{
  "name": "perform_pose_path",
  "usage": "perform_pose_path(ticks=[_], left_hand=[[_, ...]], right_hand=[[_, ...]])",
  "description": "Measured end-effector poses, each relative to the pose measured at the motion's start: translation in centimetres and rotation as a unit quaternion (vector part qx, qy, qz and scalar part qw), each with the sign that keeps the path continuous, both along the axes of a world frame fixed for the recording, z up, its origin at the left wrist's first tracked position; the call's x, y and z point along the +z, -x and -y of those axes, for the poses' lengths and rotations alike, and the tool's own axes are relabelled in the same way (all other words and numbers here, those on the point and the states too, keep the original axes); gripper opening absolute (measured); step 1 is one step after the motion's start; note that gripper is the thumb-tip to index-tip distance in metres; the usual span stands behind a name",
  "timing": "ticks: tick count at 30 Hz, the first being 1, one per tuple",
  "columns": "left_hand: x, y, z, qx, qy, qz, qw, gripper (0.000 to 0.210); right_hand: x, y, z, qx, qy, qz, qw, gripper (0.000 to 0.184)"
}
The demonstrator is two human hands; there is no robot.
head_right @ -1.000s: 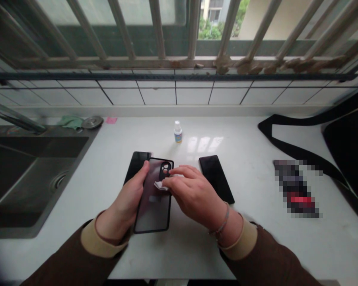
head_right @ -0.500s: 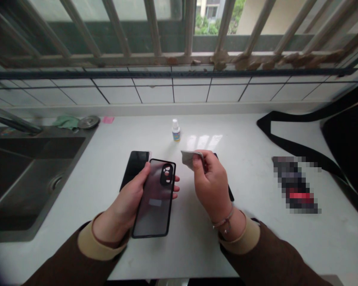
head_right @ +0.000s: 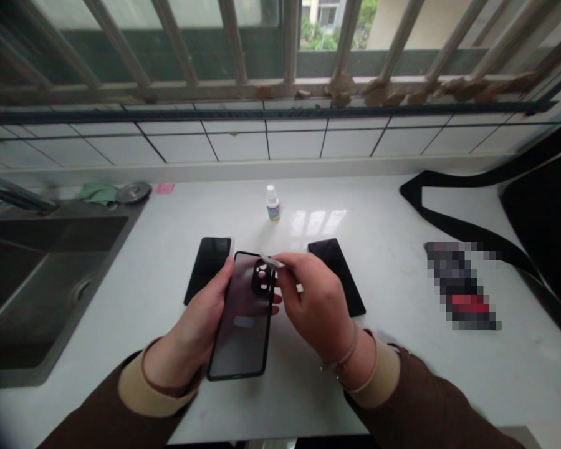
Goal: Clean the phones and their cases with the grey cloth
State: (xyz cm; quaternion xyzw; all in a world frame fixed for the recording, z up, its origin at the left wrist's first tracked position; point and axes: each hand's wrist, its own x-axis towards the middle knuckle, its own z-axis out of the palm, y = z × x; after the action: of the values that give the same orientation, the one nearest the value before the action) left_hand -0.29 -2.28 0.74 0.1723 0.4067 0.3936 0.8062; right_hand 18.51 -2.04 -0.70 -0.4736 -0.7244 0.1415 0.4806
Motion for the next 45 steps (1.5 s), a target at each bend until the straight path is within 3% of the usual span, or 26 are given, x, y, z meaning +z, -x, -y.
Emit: perform_pose_path(ticks=[4,9,11,13,15,18,21,25,31,33,35,37,39,42,45], left_hand=[[0.7,0.7,0.2,-0.04,-0.036,0.037,0.998,0.064],[0.8,0.7,0.5,-0.05,-0.051,0.061,0.996,0.059],[0.5,0.5,0.5,-0.035,-0.034,0.041,0.998,0.057],[0.3,0.3,0.4,-0.006,-0.021,0.018,1.0,0.056],[0.2,0.1,0.3,0.028,-0.019,-0.003,0.999,0.053],[0.0,-0.1,0.1,0.085,-0.026,-0.041,0.995,0.05],[0.0,-0.2,0.0,0.122,-0.038,-0.087,0.988,0.052],[-0.1,-0.1,-0.1,0.121,-0.042,-0.114,0.985,0.054],[0.1,0.3,-0.7,0.122,-0.029,-0.099,0.987,0.061],[0.3,0.4,-0.8,0.123,-0.017,-0.085,0.989,0.062],[0.5,0.4,-0.9,0.117,-0.012,-0.083,0.99,0.061],[0.6,0.2,-0.8,0.104,-0.014,-0.086,0.991,0.06],[0.6,0.1,-0.7,0.085,-0.018,-0.082,0.993,0.062],[0.2,-0.2,-0.3,0.048,-0.03,-0.063,0.996,0.064],[-0.9,-0.4,0.3,0.006,-0.037,-0.029,0.999,0.06]], right_hand=[[-0.1,-0.5,-0.8,-0.126,0.084,-0.156,0.976,0.011],[0.2,-0.7,-0.8,-0.15,0.033,-0.157,0.976,0.01],[0.3,-0.8,-0.5,-0.105,-0.019,-0.082,0.991,0.018],[0.3,-0.8,-0.4,-0.013,-0.063,0.028,0.998,0.027],[0.1,-0.7,-0.5,0.073,-0.085,0.13,0.985,0.03],[-0.3,-0.3,-0.6,0.123,-0.093,0.205,0.966,0.025],[-0.4,0.2,-0.5,0.148,-0.083,0.212,0.962,0.021],[-0.2,0.4,-0.3,0.168,-0.047,0.17,0.97,0.02],[0.6,0.1,0.3,0.269,0.103,0.023,0.957,0.013],[0.4,0.0,0.4,0.237,0.156,-0.052,0.957,0.012],[-0.2,-0.3,0.1,0.134,0.181,-0.128,0.966,0.015],[-0.7,-0.6,-0.5,0.015,0.173,-0.172,0.97,0.018],[-1.0,-0.8,-1.1,-0.061,0.149,-0.175,0.971,0.021],[-0.6,-1.0,-1.1,-0.094,0.1,-0.114,0.984,0.023],[0.1,-0.5,-0.2,-0.048,0.008,0.009,0.999,0.025]])
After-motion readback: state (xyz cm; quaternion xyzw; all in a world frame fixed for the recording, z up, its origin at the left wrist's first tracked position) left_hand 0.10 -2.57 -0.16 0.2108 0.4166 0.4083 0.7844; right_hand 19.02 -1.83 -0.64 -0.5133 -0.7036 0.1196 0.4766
